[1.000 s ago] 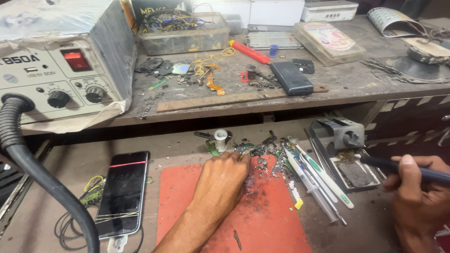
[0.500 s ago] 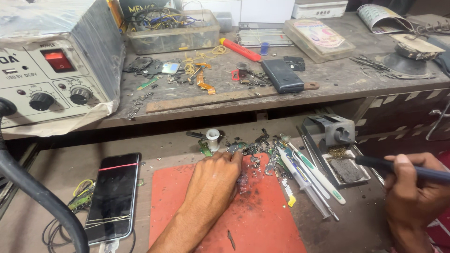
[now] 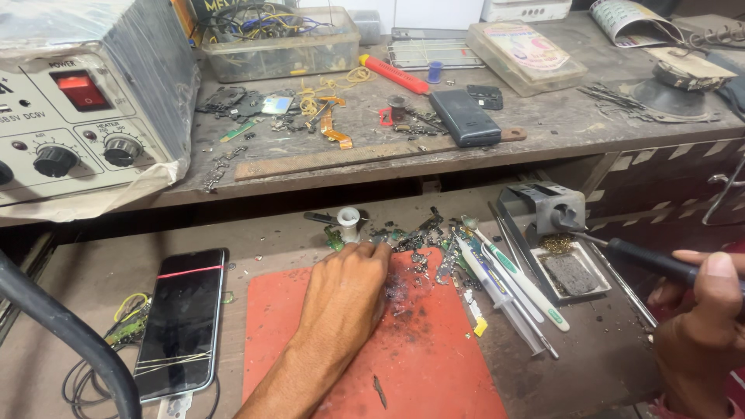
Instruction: The person removes a light blue case from a smartphone and sets the phone aside. They then use a red plastic spudger to scrape a small circuit board and a soldering iron to solder components on the board while holding it with their left hand.
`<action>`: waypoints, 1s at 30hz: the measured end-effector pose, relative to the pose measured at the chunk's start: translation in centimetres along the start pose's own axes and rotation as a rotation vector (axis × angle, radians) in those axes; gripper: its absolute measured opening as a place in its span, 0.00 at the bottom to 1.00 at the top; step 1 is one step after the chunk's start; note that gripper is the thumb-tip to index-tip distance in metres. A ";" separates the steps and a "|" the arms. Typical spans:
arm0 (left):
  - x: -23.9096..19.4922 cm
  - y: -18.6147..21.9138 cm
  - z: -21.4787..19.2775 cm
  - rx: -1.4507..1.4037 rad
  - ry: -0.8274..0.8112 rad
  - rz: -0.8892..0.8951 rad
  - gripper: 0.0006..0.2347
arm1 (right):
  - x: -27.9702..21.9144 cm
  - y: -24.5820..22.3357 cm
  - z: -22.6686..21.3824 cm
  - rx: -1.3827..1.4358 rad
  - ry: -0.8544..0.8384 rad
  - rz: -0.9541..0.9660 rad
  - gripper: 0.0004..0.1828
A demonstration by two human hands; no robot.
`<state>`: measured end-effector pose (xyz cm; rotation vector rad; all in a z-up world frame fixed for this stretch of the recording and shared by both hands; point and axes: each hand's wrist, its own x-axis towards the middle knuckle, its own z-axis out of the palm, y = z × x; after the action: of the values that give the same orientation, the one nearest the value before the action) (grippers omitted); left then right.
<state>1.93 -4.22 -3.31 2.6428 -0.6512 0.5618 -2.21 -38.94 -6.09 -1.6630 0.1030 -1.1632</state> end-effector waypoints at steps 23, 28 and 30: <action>0.1 -0.5 0.8 0.067 0.050 -0.088 0.09 | 0.8 0.1 1.3 -0.220 -0.152 -0.068 0.18; 0.0 -0.6 1.1 0.066 0.114 -0.051 0.11 | 1.0 3.7 0.4 -0.217 -0.208 0.002 0.15; -0.1 -0.5 1.1 0.073 0.111 -0.050 0.13 | 1.0 5.4 0.1 -0.214 -0.212 0.031 0.15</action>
<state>2.44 -4.23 -4.46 2.6645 -0.5406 0.7244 0.78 -41.82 -9.63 -1.9573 0.1220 -0.9726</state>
